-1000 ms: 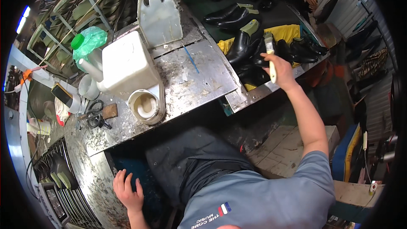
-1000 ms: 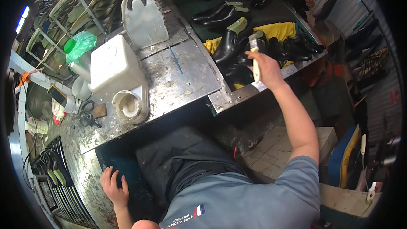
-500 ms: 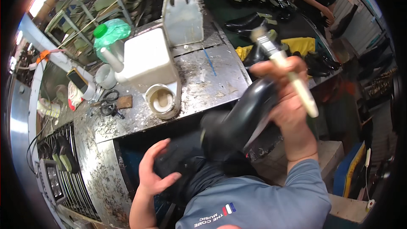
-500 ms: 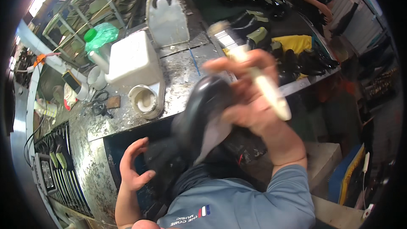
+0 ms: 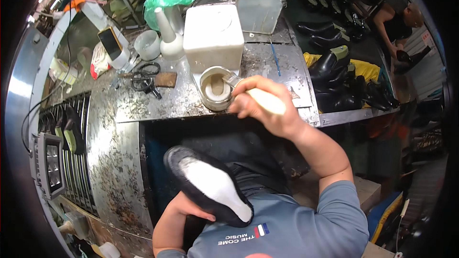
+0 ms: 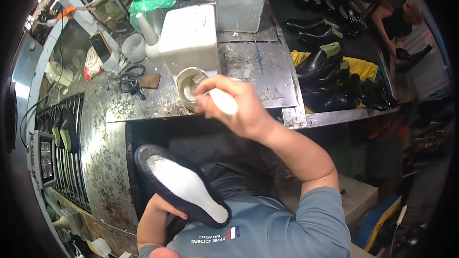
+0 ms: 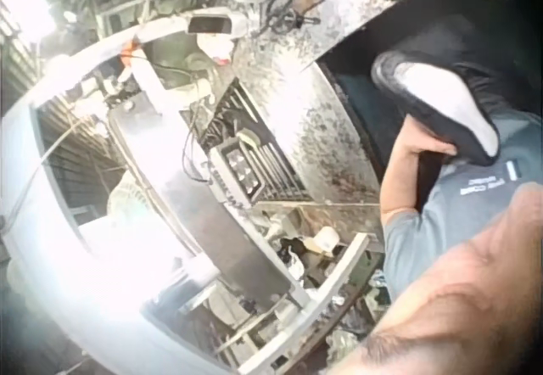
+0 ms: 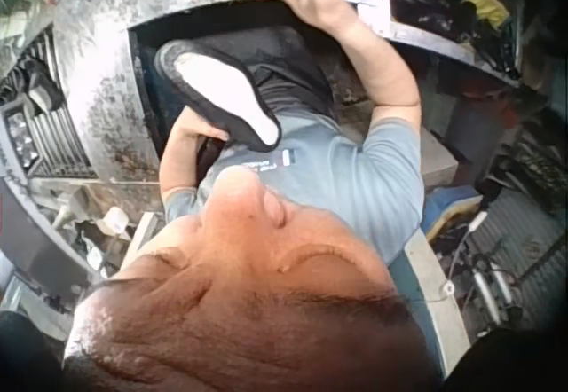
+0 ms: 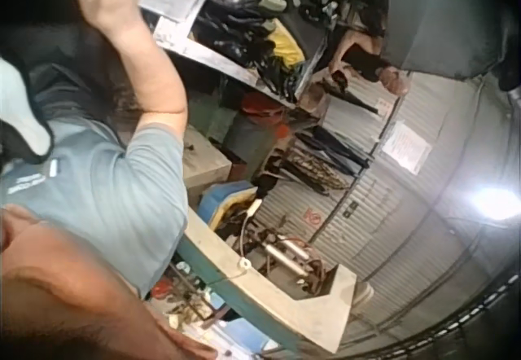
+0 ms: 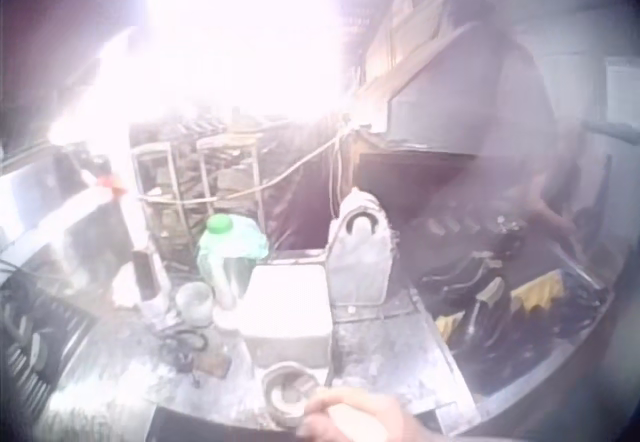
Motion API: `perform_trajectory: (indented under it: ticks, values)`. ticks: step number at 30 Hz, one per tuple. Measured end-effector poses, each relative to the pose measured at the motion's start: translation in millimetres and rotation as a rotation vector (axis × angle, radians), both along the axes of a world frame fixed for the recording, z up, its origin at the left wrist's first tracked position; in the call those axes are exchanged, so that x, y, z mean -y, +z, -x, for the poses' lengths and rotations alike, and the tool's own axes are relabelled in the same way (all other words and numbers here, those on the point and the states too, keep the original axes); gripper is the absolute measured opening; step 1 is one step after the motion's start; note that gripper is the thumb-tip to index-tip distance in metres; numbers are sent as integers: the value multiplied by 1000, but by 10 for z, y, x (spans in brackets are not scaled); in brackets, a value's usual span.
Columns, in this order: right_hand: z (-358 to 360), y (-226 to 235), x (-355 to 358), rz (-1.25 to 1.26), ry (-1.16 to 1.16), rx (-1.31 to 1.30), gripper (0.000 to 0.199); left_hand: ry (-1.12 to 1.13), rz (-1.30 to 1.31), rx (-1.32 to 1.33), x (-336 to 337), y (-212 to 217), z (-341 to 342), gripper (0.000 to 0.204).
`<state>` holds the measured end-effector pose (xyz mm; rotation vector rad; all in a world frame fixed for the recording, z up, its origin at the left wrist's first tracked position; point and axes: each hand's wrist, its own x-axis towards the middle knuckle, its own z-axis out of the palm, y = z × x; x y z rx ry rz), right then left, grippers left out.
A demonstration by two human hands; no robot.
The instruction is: The person paints the sole of a black shoe with white paint using a brush. They repeatedly dip the brush into a container of white paint and apply it to the shoe's sole, covering the surface evenly. The person holds the shoe in their left hand and the brush in their right hand throughout the process.
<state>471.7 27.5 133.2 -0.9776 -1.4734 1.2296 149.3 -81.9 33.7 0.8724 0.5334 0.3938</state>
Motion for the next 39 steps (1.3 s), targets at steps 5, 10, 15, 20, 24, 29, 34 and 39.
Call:
perform_trajectory:
  ticks: [5,10,15,20,24,29,34,39]
  values:
    - [-138,103,-305,-446,-217,574,23,226,102,194,318,-210,192,97]
    - [-68,-36,-502,-558,-181,749,13,255,79,285,348,-245,181,104]
    - [-38,-191,-589,-599,-170,841,12,281,13,310,407,-424,263,104]
    - [55,84,-471,-714,-269,659,14,379,-30,271,446,-342,286,110]
    - [-42,-178,-497,-616,-157,858,12,439,-257,232,367,-218,214,114]
    - [45,-12,-373,-773,-339,520,12,478,-586,-150,303,158,136,105]
    - [-23,-185,-403,-615,-215,693,16,428,-812,-771,217,530,157,78]
    - [-67,-189,-352,-600,-241,626,16,580,-1595,-728,-115,672,96,52]
